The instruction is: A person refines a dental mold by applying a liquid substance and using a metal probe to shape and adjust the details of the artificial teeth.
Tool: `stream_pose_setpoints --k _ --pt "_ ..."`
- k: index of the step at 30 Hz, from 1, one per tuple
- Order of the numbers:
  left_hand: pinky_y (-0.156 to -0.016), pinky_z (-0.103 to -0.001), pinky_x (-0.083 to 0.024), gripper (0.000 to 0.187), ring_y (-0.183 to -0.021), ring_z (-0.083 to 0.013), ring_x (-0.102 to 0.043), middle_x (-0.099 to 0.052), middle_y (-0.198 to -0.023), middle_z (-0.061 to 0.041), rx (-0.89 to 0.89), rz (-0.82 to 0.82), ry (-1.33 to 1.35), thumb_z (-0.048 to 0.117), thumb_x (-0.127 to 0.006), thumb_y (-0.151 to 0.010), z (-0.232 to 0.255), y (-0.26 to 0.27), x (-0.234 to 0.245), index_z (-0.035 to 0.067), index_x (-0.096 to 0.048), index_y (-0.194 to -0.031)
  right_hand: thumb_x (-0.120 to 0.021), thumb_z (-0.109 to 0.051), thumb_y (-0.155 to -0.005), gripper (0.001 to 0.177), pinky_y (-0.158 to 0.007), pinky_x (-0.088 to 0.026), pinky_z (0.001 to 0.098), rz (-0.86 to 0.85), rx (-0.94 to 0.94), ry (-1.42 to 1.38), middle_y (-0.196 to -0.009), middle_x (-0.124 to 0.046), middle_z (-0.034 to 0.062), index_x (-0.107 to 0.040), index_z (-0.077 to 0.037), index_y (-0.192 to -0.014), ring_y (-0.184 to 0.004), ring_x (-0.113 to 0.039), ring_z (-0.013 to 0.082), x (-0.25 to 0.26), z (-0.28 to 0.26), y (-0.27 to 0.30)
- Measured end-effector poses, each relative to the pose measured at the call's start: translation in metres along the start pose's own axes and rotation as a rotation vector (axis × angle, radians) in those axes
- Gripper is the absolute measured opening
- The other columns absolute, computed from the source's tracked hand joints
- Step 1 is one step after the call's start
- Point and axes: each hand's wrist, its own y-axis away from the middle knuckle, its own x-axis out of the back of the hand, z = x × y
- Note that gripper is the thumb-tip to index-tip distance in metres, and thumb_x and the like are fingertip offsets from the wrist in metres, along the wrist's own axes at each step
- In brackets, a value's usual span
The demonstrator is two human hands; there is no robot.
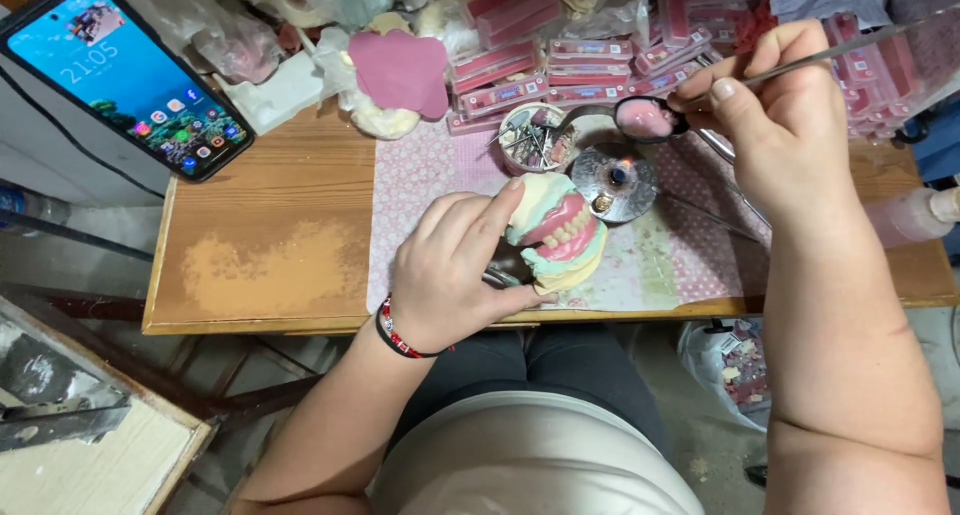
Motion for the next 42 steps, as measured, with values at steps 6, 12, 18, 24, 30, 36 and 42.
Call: stream_pose_setpoints --k 6,12,18,24,30,36,42 --pt "-0.097 -0.044 -0.055 0.082 -0.106 -0.0338 -0.065 -0.068 -0.116 -0.015 0.002 -0.031 0.001 0.063 -0.07 -0.095 0.0 0.0 0.001 0.0 -0.054 -0.145 -0.041 0.005 -0.119 0.026 -0.087 -0.058 0.0342 0.068 0.027 -0.073 -0.118 -0.066 0.0287 -0.024 -0.013 -0.114 -0.105 -0.069 0.0342 0.01 0.013 0.005" --pt "-0.099 -0.047 -0.052 0.094 -0.109 -0.0357 -0.065 -0.067 -0.117 -0.017 0.041 -0.064 0.079 0.069 -0.072 -0.087 -0.002 -0.002 0.004 -0.002 -0.051 -0.146 -0.033 0.006 -0.109 0.019 -0.049 -0.035 0.0301 0.24 0.174 -0.039 -0.076 -0.029 0.0091 -0.028 -0.01 -0.116 -0.053 -0.04 0.0227 0.036 0.042 0.024" --pt "-0.093 -0.043 -0.057 0.115 -0.122 -0.028 -0.066 -0.062 -0.133 -0.012 0.228 -0.215 0.183 0.07 -0.089 -0.066 -0.008 0.006 0.005 0.01 -0.046 -0.154 -0.061 -0.024 -0.108 0.015 -0.082 -0.045 0.0566 0.227 -0.291 0.899 -0.107 -0.072 0.0207 -0.056 -0.011 -0.114 -0.097 -0.065 0.048 0.039 0.042 0.072" --pt "-0.111 -0.048 -0.047 0.073 -0.134 -0.0329 -0.054 -0.052 -0.141 -0.016 0.311 -0.359 0.376 0.043 -0.073 -0.086 -0.014 -0.012 0.027 0.01 -0.052 -0.147 -0.081 -0.016 -0.095 0.012 -0.092 -0.047 0.0428 0.157 0.104 0.96 -0.099 -0.068 0.0089 -0.078 -0.012 -0.105 -0.097 -0.062 0.0325 0.039 0.091 0.088" --pt "-0.116 -0.033 -0.042 0.058 -0.133 -0.0195 -0.061 -0.06 -0.146 -0.007 0.486 -0.625 0.579 0.008 -0.06 -0.088 -0.023 -0.04 0.044 0.013 -0.046 -0.144 -0.087 0.006 -0.103 0.009 -0.085 -0.044 0.0441 0.609 0.401 0.802 -0.093 -0.072 0.0163 -0.078 0.004 -0.101 -0.085 -0.061 0.0318 0.039 0.076 0.122" --pt "-0.085 -0.037 -0.051 0.072 -0.106 -0.0268 -0.072 -0.071 -0.136 -0.001 0.447 -0.664 0.28 0.007 -0.062 -0.073 -0.024 -0.052 0.028 0.02 -0.054 -0.144 -0.078 0.011 -0.094 0.054 -0.084 -0.038 0.0364 0.989 0.304 0.571 -0.122 -0.04 0.015 -0.041 -0.004 -0.129 -0.099 -0.043 0.0262 0.075 0.09 0.146" --pt "-0.094 -0.041 -0.052 0.081 -0.12 -0.0322 -0.067 -0.07 -0.138 -0.008 0.365 -0.614 0.225 -0.003 -0.056 -0.067 -0.032 -0.05 0.016 0.023 -0.058 -0.145 -0.088 -0.02 -0.093 0.062 -0.088 -0.052 0.0418 0.786 -0.128 0.649 -0.121 -0.066 0.018 -0.054 0.001 -0.14 -0.105 -0.063 0.0271 0.106 0.127 0.152"
